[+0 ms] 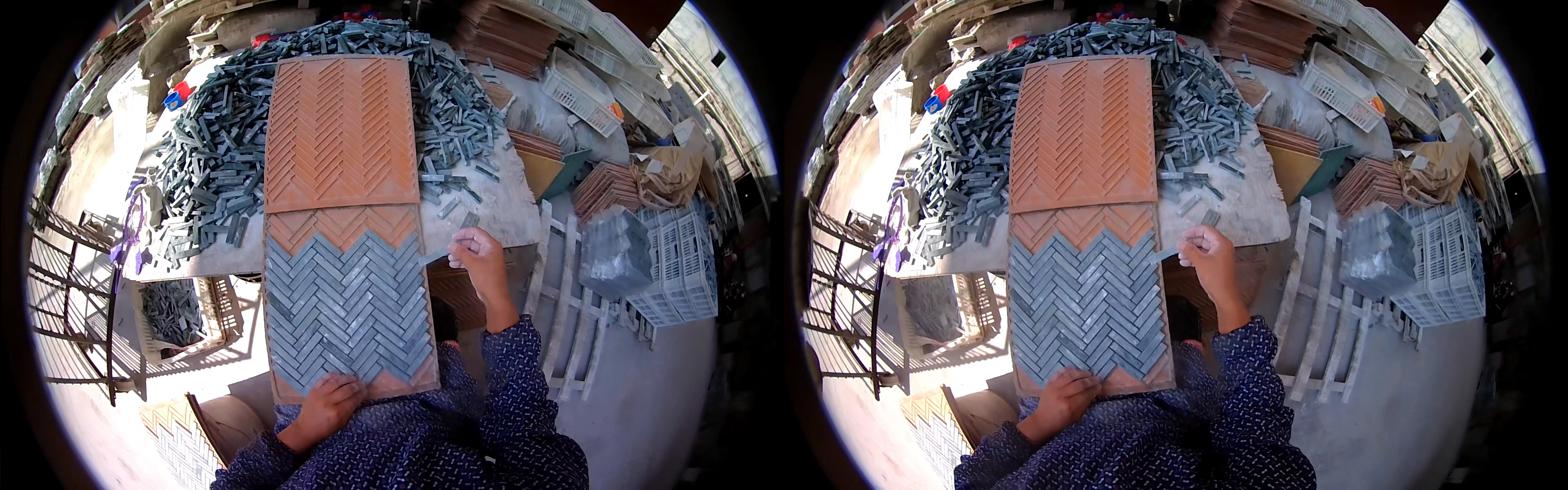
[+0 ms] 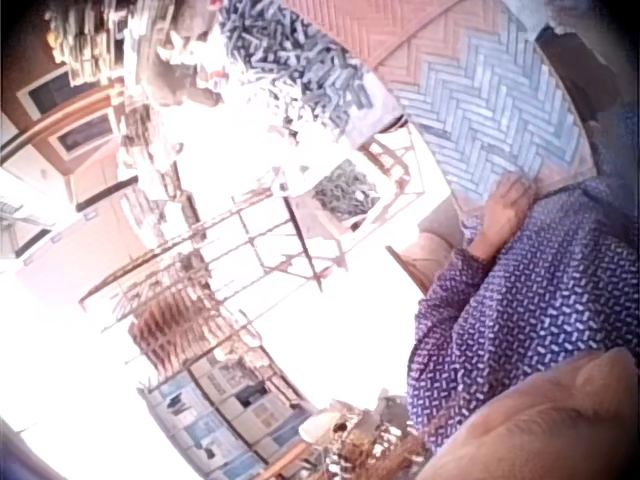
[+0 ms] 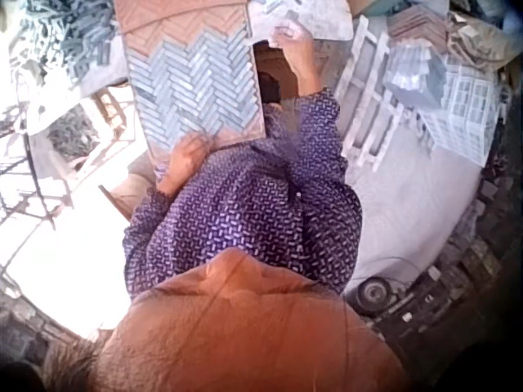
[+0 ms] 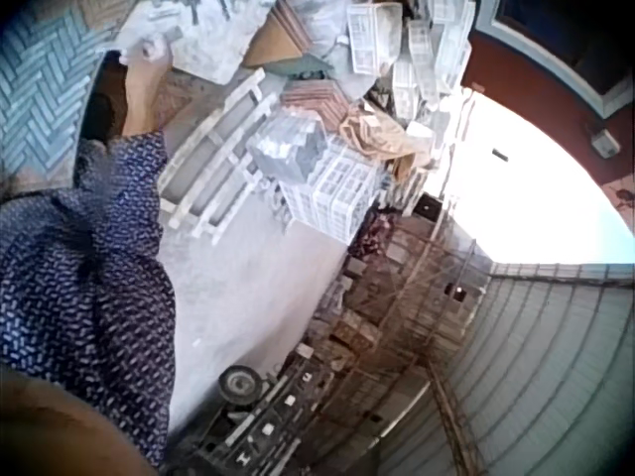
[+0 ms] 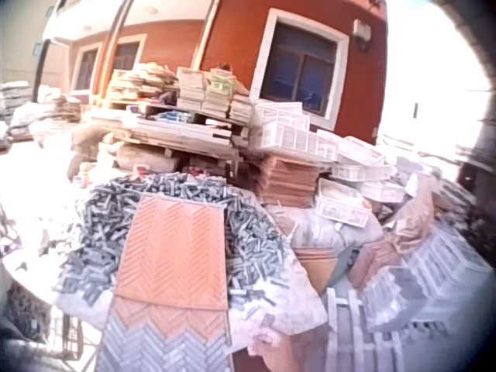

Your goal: The person places a rectangular board on a table and arranges small rectangular tiles in a herringbone pattern on its surface. They repeatedly pick tiles from a large pile and place them one by one onto the board, continuing the pattern.

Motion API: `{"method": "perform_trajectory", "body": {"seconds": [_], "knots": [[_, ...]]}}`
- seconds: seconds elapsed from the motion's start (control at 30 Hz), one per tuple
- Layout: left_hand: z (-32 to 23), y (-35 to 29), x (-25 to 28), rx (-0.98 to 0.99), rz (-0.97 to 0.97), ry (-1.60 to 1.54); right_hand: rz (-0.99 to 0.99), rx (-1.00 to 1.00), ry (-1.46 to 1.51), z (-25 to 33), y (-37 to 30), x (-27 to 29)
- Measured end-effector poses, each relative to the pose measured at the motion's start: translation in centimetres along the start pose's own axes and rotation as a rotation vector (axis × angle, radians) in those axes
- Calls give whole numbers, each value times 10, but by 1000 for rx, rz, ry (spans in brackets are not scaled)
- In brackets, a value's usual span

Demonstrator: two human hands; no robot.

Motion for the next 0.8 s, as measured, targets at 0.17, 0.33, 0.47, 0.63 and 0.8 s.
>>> {"method": "perform_trajectory", "body": {"seconds": [0.17,0.33,0.47,0.63,0.8], "knots": [[-1,6,2,10,-10,-41,162,-251,2,-39,-105,30],[1,5,1,11,-27,-46,194,-315,-99,-59,-152,32],[0,4,2,11,-41,-29,138,-209,-154,-70,-156,21],[-1,6,1,22,-35,-32,50,42,-357,-55,-166,15],[-1,6,1,30,-36,-45,38,270,-548,-38,-183,6]]}}
Point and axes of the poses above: each hand's wrist, its own y-axis towards the middle knuckle, its own x-axis out of the back of the hand, z = x × y, the point moved 7 cm from there along y, towards the middle knuckle, and after that the axes turned 10 degrees about -z, right-handed, at the moved point
